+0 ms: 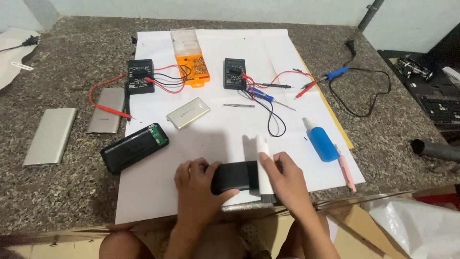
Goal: The person cleans the outer casing of a power bank with a cloth and then attempts to reinsert the internal battery and circuit module into the shell.
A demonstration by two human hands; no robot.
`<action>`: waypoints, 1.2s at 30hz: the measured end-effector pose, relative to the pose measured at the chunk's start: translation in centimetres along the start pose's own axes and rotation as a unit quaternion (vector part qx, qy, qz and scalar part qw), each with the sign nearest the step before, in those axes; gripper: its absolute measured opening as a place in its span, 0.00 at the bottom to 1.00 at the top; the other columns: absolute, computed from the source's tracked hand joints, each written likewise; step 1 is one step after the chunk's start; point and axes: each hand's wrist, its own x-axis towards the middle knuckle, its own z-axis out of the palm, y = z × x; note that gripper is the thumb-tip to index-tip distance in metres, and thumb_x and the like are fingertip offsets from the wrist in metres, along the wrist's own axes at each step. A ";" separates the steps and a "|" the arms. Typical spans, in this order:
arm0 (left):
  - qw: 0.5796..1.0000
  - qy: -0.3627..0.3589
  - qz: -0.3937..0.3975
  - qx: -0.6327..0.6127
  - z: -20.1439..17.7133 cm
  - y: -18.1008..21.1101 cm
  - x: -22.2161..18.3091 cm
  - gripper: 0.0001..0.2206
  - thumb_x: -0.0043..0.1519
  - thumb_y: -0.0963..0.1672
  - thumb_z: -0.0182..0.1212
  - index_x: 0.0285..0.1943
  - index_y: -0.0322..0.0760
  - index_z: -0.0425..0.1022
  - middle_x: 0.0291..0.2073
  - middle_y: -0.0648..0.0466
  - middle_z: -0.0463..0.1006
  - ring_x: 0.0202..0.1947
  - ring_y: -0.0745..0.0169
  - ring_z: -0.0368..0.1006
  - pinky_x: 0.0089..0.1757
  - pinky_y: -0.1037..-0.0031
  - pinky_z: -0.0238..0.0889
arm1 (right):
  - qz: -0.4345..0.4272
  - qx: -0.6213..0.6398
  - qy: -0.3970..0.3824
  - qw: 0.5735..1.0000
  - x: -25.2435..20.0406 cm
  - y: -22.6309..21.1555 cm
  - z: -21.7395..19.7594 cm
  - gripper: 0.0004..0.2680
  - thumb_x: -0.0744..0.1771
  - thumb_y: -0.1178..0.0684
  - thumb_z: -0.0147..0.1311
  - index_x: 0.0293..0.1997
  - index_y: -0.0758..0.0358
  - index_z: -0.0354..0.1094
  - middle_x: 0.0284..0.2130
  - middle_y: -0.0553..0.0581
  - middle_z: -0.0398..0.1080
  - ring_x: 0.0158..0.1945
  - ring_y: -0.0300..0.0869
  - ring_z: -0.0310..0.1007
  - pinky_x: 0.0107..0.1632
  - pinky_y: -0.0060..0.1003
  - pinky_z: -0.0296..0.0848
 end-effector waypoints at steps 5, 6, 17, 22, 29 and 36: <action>0.999 0.024 -0.011 0.034 -0.1 1.8 -0.6 0.34 0.41 0.61 0.78 0.54 0.49 0.76 0.51 0.52 0.72 0.55 0.42 0.64 0.61 0.43 0.51 | -0.205 -0.197 -0.007 0.959 1.1 0.8 3.0 0.18 0.65 0.39 0.59 0.53 0.60 0.71 0.49 0.58 0.76 0.50 0.49 0.74 0.50 0.45 0.73; 0.999 0.029 -0.011 0.033 0.0 1.8 -0.8 0.33 0.42 0.59 0.78 0.55 0.50 0.76 0.53 0.54 0.73 0.57 0.45 0.66 0.65 0.42 0.48 | -0.272 -0.224 -0.023 0.936 1.3 0.9 3.9 0.17 0.64 0.41 0.62 0.51 0.61 0.72 0.50 0.59 0.75 0.55 0.50 0.72 0.59 0.47 0.72; 0.996 0.072 0.005 0.049 -0.7 2.2 -0.2 0.30 0.43 0.62 0.75 0.48 0.47 0.78 0.49 0.58 0.76 0.49 0.49 0.68 0.61 0.45 0.53 | -0.226 -0.186 0.064 0.954 3.1 3.6 5.6 0.22 0.63 0.42 0.64 0.54 0.70 0.67 0.60 0.66 0.61 0.61 0.58 0.60 0.59 0.52 0.65; 0.999 0.034 -0.012 0.014 -0.8 2.1 -0.2 0.33 0.43 0.62 0.76 0.51 0.46 0.77 0.52 0.57 0.76 0.51 0.45 0.67 0.63 0.41 0.49 | -0.261 -0.154 0.084 0.949 4.7 4.1 4.3 0.17 0.63 0.44 0.65 0.42 0.71 0.65 0.56 0.65 0.62 0.59 0.54 0.66 0.56 0.45 0.68; 0.998 0.056 0.016 0.040 -1.3 2.3 -0.4 0.33 0.46 0.62 0.76 0.51 0.44 0.75 0.50 0.54 0.74 0.51 0.46 0.67 0.63 0.43 0.52 | -0.220 -0.191 0.081 0.953 4.2 3.2 2.8 0.16 0.64 0.43 0.64 0.40 0.66 0.62 0.54 0.65 0.62 0.51 0.56 0.68 0.46 0.47 0.69; 0.993 0.081 -0.018 0.085 -1.0 3.1 -0.3 0.20 0.53 0.57 0.71 0.46 0.47 0.79 0.44 0.56 0.75 0.50 0.54 0.69 0.63 0.47 0.53 | -0.240 -0.164 0.062 0.955 0.0 0.2 5.6 0.17 0.60 0.48 0.70 0.36 0.77 0.70 0.61 0.78 0.60 0.56 0.73 0.71 0.50 0.58 0.79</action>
